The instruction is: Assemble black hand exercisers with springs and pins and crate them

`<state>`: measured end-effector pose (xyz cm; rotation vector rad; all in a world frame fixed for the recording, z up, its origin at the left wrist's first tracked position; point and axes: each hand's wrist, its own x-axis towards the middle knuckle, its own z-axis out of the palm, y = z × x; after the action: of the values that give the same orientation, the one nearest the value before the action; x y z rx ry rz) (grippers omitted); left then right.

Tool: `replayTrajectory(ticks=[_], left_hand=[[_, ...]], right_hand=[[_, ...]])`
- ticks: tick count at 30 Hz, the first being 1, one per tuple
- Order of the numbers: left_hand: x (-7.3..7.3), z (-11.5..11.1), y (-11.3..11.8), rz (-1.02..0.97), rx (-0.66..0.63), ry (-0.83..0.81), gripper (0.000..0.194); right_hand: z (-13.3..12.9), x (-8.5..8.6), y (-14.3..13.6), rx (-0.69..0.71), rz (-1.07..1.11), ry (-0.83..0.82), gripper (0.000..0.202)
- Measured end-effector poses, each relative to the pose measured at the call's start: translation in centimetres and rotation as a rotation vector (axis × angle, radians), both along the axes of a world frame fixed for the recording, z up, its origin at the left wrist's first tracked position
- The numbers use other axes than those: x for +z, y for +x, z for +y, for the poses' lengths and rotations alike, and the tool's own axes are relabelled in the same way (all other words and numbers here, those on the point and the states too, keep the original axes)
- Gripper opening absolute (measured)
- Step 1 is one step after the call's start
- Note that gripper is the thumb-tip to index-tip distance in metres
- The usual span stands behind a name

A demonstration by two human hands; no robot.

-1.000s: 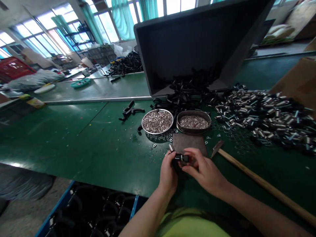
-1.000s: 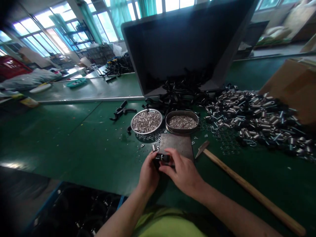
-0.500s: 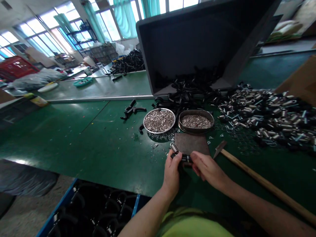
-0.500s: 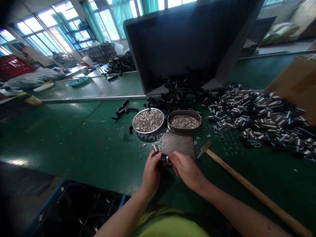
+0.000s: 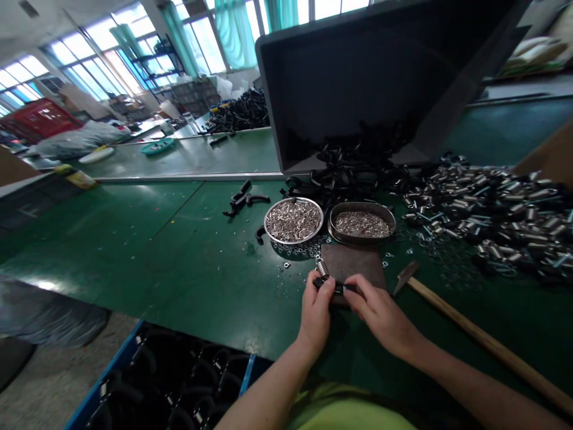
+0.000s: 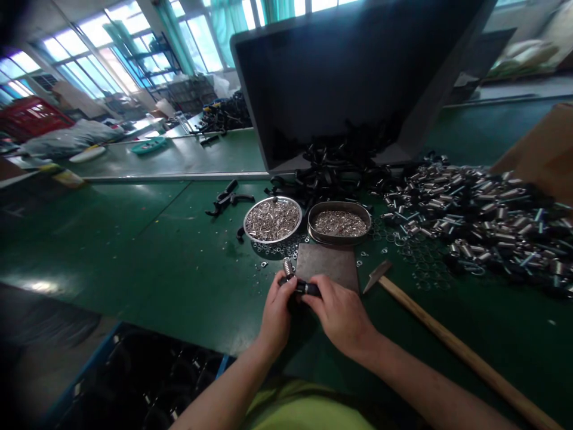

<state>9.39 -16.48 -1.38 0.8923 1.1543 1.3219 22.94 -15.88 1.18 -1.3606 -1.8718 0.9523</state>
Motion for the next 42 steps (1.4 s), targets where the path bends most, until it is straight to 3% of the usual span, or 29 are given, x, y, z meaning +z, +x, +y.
replayTrajectory(ticks=[4, 6, 8, 10, 12, 15, 16, 20, 24, 28, 32, 37, 42], left_hand=[[0.0, -0.2, 0.3, 0.278, 0.185, 0.033, 0.024], [0.2, -0.2, 0.3, 0.392, 0.263, 0.065, 0.042], [0.3, 0.0, -0.1, 0.489, 0.239, 0.068, 0.058], [0.3, 0.4, -0.8, 0.577, 0.159, 0.02, 0.062], [0.1, 1.1, -1.5, 0.68, 0.084, -0.019, 0.055], [-0.1, 1.9, -2.1, 0.885, -0.03, 0.056, 0.05], [-0.2, 2.1, -2.1, 0.964, -0.077, 0.104, 0.048], [-0.1, 2.3, -1.6, 1.227, -0.274, 0.275, 0.044], [-0.3, 2.2, -1.2, 1.276, -0.338, 0.315, 0.054], [-0.7, 2.3, -1.3, 1.275, -0.328, 0.285, 0.06], [-0.9, 2.9, -1.4, 1.271, -0.344, 0.277, 0.061], [-1.2, 3.5, -1.5, 1.262, -0.346, 0.27, 0.059], [-1.3, 3.4, -1.6, 1.264, -0.343, 0.288, 0.057]], right_hand=[[0.1, -0.5, -1.6, -0.041, 0.551, -0.669, 0.042], [0.5, -0.7, -1.9, -0.046, 0.657, -0.843, 0.05], [1.5, -0.8, -1.5, 0.017, 0.537, -0.872, 0.059], [3.5, -0.7, -0.9, 0.149, 0.269, -0.773, 0.065], [6.4, -0.3, -0.5, 0.246, -0.046, -0.495, 0.061], [11.6, 0.0, -1.6, 0.179, -0.38, 0.092, 0.028], [13.3, -0.1, -2.4, 0.145, -0.428, 0.212, 0.02], [18.1, -1.1, -5.9, 0.122, -0.494, 0.339, 0.013], [19.8, -2.3, -7.4, 0.135, -0.498, 0.37, 0.014], [20.2, -2.5, -7.5, 0.1, -0.435, 0.364, 0.009], [19.0, -1.3, -6.6, 0.03, -0.331, 0.306, 0.02], [13.7, 0.2, -2.2, 0.156, -0.22, 0.215, 0.015], [8.6, -0.8, 1.6, 0.226, -0.239, 0.142, 0.014]])
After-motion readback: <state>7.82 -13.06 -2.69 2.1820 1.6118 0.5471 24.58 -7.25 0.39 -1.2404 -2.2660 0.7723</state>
